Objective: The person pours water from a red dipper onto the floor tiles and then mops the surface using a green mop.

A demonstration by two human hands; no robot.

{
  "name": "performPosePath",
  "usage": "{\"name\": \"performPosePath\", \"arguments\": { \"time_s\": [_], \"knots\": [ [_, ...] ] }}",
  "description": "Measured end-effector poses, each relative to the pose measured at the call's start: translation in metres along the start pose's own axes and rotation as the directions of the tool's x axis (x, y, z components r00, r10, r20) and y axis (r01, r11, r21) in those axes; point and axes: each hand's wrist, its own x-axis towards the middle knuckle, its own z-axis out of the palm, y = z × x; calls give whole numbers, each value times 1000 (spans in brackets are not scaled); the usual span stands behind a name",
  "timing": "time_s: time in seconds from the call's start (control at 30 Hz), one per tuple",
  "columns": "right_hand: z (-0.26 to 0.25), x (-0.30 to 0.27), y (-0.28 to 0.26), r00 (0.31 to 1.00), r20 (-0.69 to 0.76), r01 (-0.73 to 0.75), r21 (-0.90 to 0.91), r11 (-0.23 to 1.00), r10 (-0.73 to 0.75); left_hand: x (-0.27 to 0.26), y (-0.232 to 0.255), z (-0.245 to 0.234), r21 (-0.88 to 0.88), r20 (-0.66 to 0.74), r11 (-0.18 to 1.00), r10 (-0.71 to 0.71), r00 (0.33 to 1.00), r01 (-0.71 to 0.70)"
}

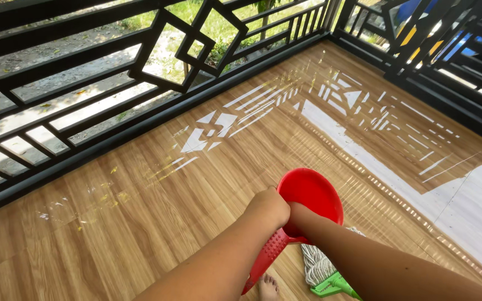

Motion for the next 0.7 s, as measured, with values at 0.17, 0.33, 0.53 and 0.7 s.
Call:
{"name": "performPosePath", "arguments": {
  "time_s": [0.17,0.33,0.53,0.7],
  "knots": [
    [-34,15,7,1000,-24,-6,62,998,7,5,9,4,-50,40,998,-43,998,45],
    [-128,2,-10,959,-281,137,351,926,-36,15,22,0,-384,173,901,-146,974,203],
    [-337,-130,-117,401,-916,858,386,339,25,41,40,-10,-285,96,952,-90,991,114],
    [-242,-110,-84,576,-817,601,456,656,41,39,52,-19,-403,132,895,-148,980,190]
  ]
}}
